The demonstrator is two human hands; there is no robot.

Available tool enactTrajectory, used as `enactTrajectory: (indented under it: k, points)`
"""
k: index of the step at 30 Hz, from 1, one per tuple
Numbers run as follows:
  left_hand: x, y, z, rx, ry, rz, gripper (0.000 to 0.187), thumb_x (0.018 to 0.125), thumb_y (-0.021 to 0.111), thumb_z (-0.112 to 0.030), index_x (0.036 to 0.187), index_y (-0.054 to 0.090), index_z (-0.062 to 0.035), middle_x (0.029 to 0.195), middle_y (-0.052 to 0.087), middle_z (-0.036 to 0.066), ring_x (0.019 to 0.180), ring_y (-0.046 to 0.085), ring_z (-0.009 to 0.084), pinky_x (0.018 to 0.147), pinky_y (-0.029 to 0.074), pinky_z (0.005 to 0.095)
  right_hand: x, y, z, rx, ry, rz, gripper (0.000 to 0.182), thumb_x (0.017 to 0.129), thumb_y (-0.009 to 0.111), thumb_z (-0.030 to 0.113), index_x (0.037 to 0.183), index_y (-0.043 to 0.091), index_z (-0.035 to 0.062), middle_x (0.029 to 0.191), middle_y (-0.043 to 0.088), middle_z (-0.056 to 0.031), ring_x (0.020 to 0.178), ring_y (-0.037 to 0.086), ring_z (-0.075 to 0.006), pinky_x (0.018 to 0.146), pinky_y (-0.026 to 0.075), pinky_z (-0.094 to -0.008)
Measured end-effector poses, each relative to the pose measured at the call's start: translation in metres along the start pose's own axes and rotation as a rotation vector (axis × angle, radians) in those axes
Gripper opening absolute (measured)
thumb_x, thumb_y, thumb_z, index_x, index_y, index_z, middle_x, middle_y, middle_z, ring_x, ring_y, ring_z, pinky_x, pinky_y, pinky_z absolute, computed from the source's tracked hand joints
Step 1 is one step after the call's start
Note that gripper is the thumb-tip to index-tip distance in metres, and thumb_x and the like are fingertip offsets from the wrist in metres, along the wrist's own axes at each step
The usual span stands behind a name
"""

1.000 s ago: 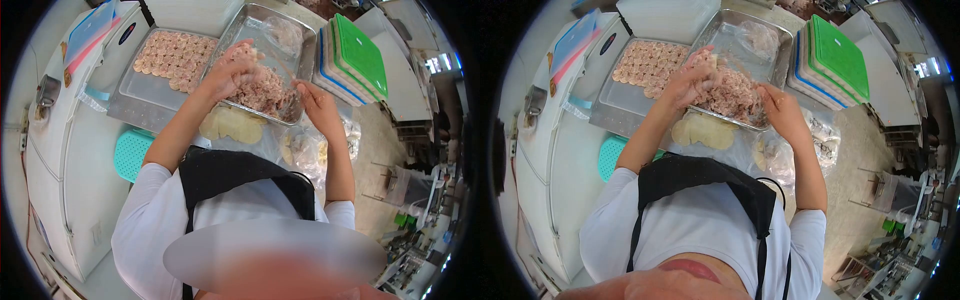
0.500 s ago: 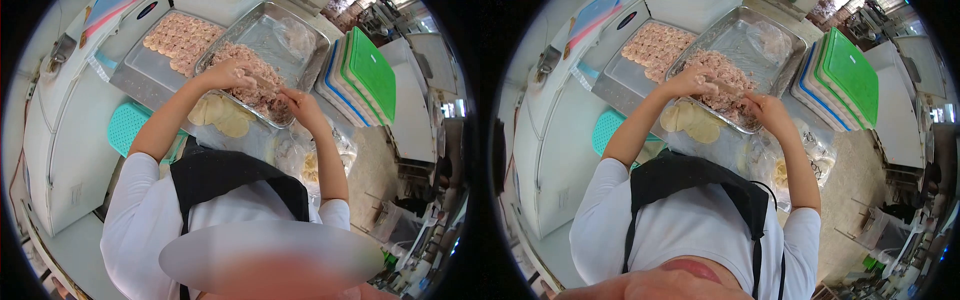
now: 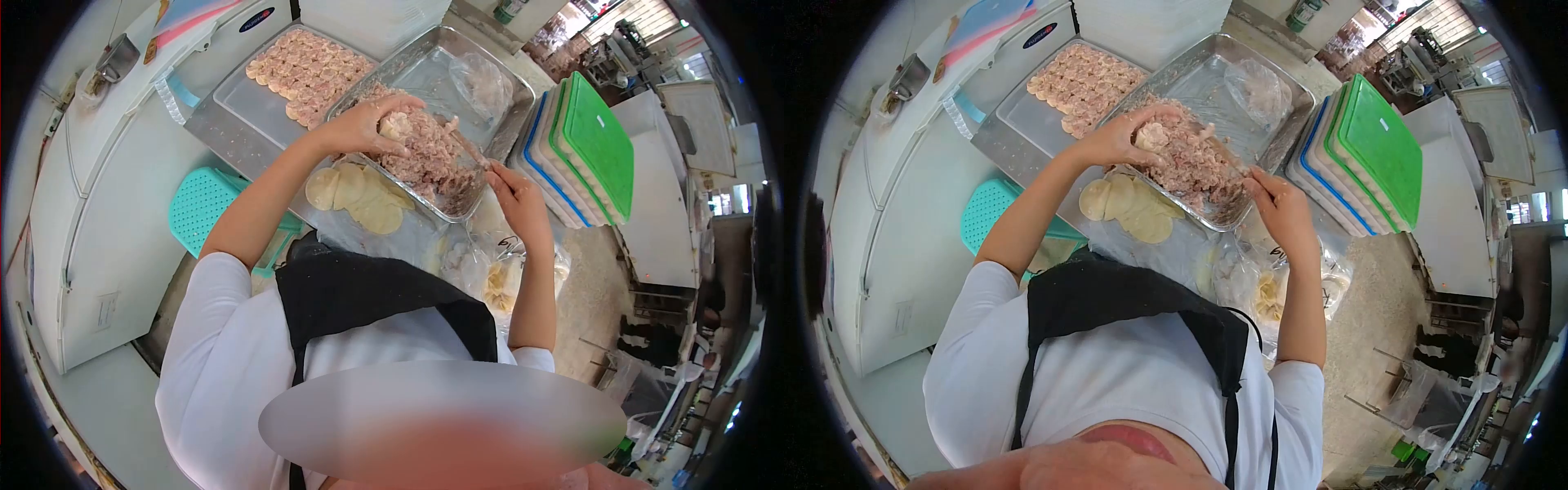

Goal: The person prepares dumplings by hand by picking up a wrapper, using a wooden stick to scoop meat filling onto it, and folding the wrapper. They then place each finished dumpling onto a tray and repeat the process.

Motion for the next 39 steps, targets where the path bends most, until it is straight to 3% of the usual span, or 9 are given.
enactTrajectory:
  k: [7, 11, 14, 16, 19, 20, 30, 35, 39]
  points:
    - [0.010, 0.021, 0.012, 0.039, -0.075, 0.299, 0.048, 0.074, 0.077, -0.029, 0.114, 0.061, -0.0083, 0.108, 0.065, 0.012, 0.101, 0.060, 0.0251, 0.090, 0.045, 0.0362, 0.001, 0.027, 0.029, 0.154, -0.075, 0.060, 0.034, 0.092, 0.061, 0.023, 0.116, 0.062, -0.0018, 0.095, 0.068, -0.0124, 0.089, 0.061, -0.0137, 0.080, 0.046, -0.0261]
    - [0.009, 0.003, 0.057, 0.159, -0.025, 0.146, 0.043, 0.074, 0.077, -0.031, 0.108, 0.063, -0.0089, 0.107, 0.065, 0.011, 0.100, 0.061, 0.0250, 0.089, 0.045, 0.0360, -0.002, 0.016, 0.004, 0.307, 0.115, -0.195, 0.031, 0.091, 0.060, 0.024, 0.113, 0.064, 0.0015, 0.105, 0.065, -0.0206, 0.094, 0.066, -0.0267, 0.082, 0.049, -0.0315]
    - [-0.002, -0.018, 0.022, 0.088, -0.197, 0.229, 0.041, 0.074, 0.077, -0.031, 0.107, 0.063, -0.0096, 0.108, 0.065, 0.009, 0.101, 0.061, 0.0237, 0.091, 0.044, 0.0361, -0.002, 0.034, 0.017, -0.161, 0.052, -0.206, 0.031, 0.092, 0.057, 0.028, 0.111, 0.065, 0.0048, 0.102, 0.064, -0.0221, 0.094, 0.064, -0.0332, 0.080, 0.050, -0.0343]
    - [-0.003, -0.021, 0.035, 0.041, -0.081, 0.232, 0.041, 0.074, 0.078, -0.030, 0.107, 0.064, -0.0099, 0.108, 0.066, 0.008, 0.102, 0.061, 0.0234, 0.090, 0.045, 0.0363, -0.010, 0.036, 0.008, -0.503, 0.321, 0.055, 0.032, 0.093, 0.055, 0.030, 0.109, 0.066, 0.0057, 0.100, 0.065, -0.0218, 0.093, 0.062, -0.0368, 0.079, 0.050, -0.0368]
    - [-0.009, -0.036, 0.037, -0.023, 0.079, 0.231, 0.039, 0.074, 0.078, -0.030, 0.104, 0.064, -0.0102, 0.105, 0.066, 0.007, 0.099, 0.061, 0.0222, 0.088, 0.046, 0.0354, -0.024, -0.003, 0.060, -0.173, 0.313, -0.159, 0.030, 0.092, 0.056, 0.029, 0.108, 0.067, 0.0067, 0.097, 0.066, -0.0205, 0.089, 0.064, -0.0363, 0.076, 0.051, -0.0373]
    - [-0.013, -0.043, 0.033, -0.026, 0.137, 0.237, 0.038, 0.073, 0.079, -0.030, 0.102, 0.065, -0.0102, 0.102, 0.066, 0.006, 0.097, 0.061, 0.0211, 0.086, 0.046, 0.0343, -0.022, 0.007, 0.083, 0.040, 0.273, -0.118, 0.029, 0.092, 0.059, 0.024, 0.109, 0.065, 0.0007, 0.098, 0.067, -0.0199, 0.088, 0.066, -0.0249, 0.079, 0.048, -0.0323]
    - [-0.056, -0.136, 0.076, 0.023, -0.196, 0.382, 0.047, 0.069, 0.081, -0.038, 0.097, 0.061, -0.0056, 0.090, 0.065, 0.009, 0.083, 0.060, 0.0191, 0.075, 0.047, 0.0329, -0.006, 0.071, 0.162, -0.038, 0.076, -0.154, 0.026, 0.091, 0.061, 0.022, 0.107, 0.066, 0.0022, 0.092, 0.069, -0.0129, 0.080, 0.065, -0.0270, 0.075, 0.050, -0.0316]
    - [-0.097, -0.206, 0.196, 0.219, -0.203, 0.098, 0.054, 0.068, 0.079, -0.031, 0.109, 0.058, -0.0024, 0.108, 0.062, 0.016, 0.098, 0.060, 0.0280, 0.083, 0.048, 0.0371, -0.088, 0.092, 0.097, 0.456, 0.596, -0.316, 0.028, 0.095, 0.056, 0.022, 0.112, 0.065, 0.0016, 0.066, 0.052, 0.0043, 0.056, 0.045, -0.0044, 0.050, 0.036, -0.0208]
    - [-0.116, -0.205, 0.232, 0.430, -0.164, -0.013, 0.064, 0.071, 0.074, -0.022, 0.126, 0.048, -0.0035, 0.112, 0.060, 0.022, 0.103, 0.058, 0.0352, 0.086, 0.048, 0.0410, -0.148, 0.146, 0.077, 0.704, 0.742, -0.413, 0.031, 0.097, 0.052, 0.026, 0.115, 0.063, 0.0035, 0.061, 0.043, 0.0062, 0.046, 0.034, -0.0021, 0.041, 0.024, -0.0182]
Point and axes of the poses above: each hand's wrist, its own x-axis towards the middle knuckle, its own y-axis out of the palm, z = x × y, the point moved 10 cm from there along x, towards the middle knuckle
